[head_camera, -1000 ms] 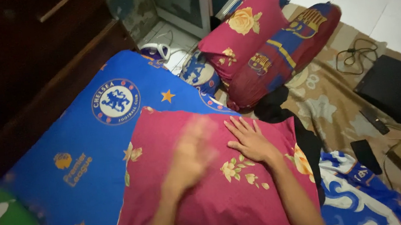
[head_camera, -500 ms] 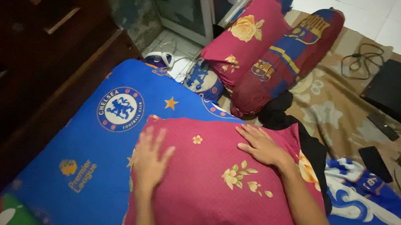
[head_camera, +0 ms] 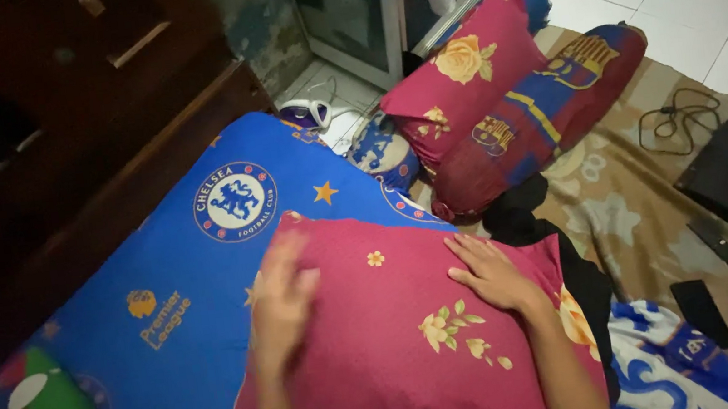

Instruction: The person folds a blanket on a bed and moves it to the side, then pulls a pink pillowcase over a pillow and smooths it out.

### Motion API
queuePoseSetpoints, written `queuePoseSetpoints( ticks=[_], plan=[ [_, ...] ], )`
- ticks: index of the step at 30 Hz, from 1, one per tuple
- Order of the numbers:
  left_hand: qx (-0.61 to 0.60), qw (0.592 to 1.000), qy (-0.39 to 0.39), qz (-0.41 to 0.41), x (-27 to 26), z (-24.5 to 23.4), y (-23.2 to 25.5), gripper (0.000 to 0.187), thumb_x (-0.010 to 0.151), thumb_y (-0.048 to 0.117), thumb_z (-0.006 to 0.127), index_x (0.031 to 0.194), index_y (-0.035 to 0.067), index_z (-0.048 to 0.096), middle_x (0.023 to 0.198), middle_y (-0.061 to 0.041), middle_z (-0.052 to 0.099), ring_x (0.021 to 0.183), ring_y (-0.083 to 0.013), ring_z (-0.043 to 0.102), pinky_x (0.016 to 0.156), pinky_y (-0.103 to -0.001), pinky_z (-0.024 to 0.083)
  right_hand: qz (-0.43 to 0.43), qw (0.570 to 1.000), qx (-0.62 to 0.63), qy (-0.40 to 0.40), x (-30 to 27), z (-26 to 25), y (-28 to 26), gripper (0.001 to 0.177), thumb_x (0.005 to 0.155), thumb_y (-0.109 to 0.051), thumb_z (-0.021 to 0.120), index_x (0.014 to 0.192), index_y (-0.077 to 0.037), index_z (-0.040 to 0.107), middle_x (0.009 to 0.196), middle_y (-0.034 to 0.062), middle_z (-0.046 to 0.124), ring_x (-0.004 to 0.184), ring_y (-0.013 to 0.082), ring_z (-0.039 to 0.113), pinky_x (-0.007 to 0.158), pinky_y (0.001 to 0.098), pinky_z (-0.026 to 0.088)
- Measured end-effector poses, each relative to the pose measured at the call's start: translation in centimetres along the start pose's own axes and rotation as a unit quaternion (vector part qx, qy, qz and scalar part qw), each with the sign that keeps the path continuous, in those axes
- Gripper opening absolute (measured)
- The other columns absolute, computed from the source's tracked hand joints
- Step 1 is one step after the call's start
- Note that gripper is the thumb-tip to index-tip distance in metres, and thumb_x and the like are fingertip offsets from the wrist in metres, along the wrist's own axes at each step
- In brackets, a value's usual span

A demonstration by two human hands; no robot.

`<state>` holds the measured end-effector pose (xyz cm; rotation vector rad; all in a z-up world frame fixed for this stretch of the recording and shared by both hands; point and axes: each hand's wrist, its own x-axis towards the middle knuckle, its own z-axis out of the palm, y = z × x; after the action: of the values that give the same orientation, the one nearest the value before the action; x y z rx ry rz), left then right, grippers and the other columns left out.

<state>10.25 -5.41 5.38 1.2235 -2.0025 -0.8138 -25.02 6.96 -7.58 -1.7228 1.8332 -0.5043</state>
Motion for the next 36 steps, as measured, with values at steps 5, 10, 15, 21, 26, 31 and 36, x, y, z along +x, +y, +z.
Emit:
queuePoseSetpoints(
  ticks=[5, 10, 15, 21, 26, 31, 36],
  plan=[
    [0.071, 0.976, -0.143, 0.151, -0.7, 7.6, 1.3, 0.052, 0.098, 0.037, 0.060, 0.147, 0.021, 0.057, 0.164, -0.009, 0.044, 0.156, -0.0283, 0.034, 0.127, -0.053, 0.015, -0.011, 0.999, -0.025, 0.021, -0.3, 0.8, 0.8, 0.070, 0.099, -0.051, 0.050, 0.158, -0.016, 0.037, 0.165, 0.0144, 0.032, 0.155, 0.0281, 0.026, 0.127, 0.0433, 0.016],
    [0.229, 0.957, -0.066, 0.165, -1.0, 5.7, -1.8, 0.058, 0.098, 0.047, 0.055, 0.154, 0.032, 0.047, 0.168, -0.011, 0.027, 0.155, -0.0329, 0.024, 0.125, -0.053, 0.014, -0.010, 1.000, 0.004, 0.014, 0.0, 0.4, 0.8, 0.070, 0.098, -0.050, 0.051, 0.158, -0.016, 0.036, 0.166, 0.0143, 0.030, 0.155, 0.0289, 0.024, 0.125, 0.0444, 0.014],
    [0.259, 0.962, -0.056, 0.067, -1.7, 2.4, -6.1, 0.061, 0.097, 0.051, 0.055, 0.154, 0.033, 0.043, 0.168, -0.010, 0.024, 0.155, -0.0335, 0.020, 0.123, -0.053, 0.013, 0.003, 1.000, 0.010, 0.000, -0.1, -0.3, -0.7, 0.071, 0.098, -0.051, 0.051, 0.158, -0.017, 0.035, 0.167, 0.0138, 0.027, 0.155, 0.0281, 0.023, 0.125, 0.0437, 0.013],
    [0.191, 0.979, -0.055, -0.049, -2.1, 0.6, -10.8, 0.060, 0.100, 0.053, 0.046, 0.157, 0.033, 0.040, 0.172, -0.006, 0.021, 0.157, -0.0307, 0.018, 0.124, -0.051, 0.014, 0.005, 1.000, 0.016, -0.001, -0.4, -0.3, -0.8, 0.070, 0.098, -0.051, 0.051, 0.158, -0.016, 0.037, 0.167, 0.0136, 0.028, 0.155, 0.0269, 0.023, 0.125, 0.0427, 0.012],
    [-0.039, 0.994, -0.058, -0.081, -0.7, -1.2, -19.8, 0.060, 0.105, 0.051, 0.035, 0.159, 0.024, 0.040, 0.173, -0.011, 0.021, 0.158, -0.0307, 0.026, 0.126, -0.047, 0.020, -0.028, 1.000, 0.008, 0.012, -0.2, 0.4, 0.9, 0.070, 0.099, -0.050, 0.051, 0.157, -0.013, 0.038, 0.166, 0.0150, 0.030, 0.155, 0.0272, 0.025, 0.125, 0.0414, 0.014],
    [0.138, 0.990, 0.020, 0.008, 1.7, -4.2, -3.1, 0.057, 0.100, 0.036, 0.055, 0.150, 0.009, 0.051, 0.164, -0.020, 0.036, 0.149, -0.0365, 0.035, 0.121, -0.049, 0.027, -0.042, 0.999, -0.006, 0.032, 0.7, 0.8, 1.6, 0.070, 0.098, -0.049, 0.052, 0.156, -0.011, 0.041, 0.164, 0.0148, 0.034, 0.153, 0.0280, 0.029, 0.125, 0.0405, 0.018],
    [-0.036, 0.977, -0.117, 0.173, 1.4, 3.2, 1.1, 0.054, 0.096, 0.032, 0.062, 0.147, 0.014, 0.056, 0.164, -0.014, 0.043, 0.155, -0.0317, 0.035, 0.126, -0.047, 0.029, -0.031, 0.999, 0.014, 0.031, 0.2, 0.5, 1.2, 0.070, 0.098, -0.048, 0.054, 0.155, -0.010, 0.041, 0.165, 0.0154, 0.033, 0.153, 0.0295, 0.029, 0.124, 0.0413, 0.018]
  ],
)
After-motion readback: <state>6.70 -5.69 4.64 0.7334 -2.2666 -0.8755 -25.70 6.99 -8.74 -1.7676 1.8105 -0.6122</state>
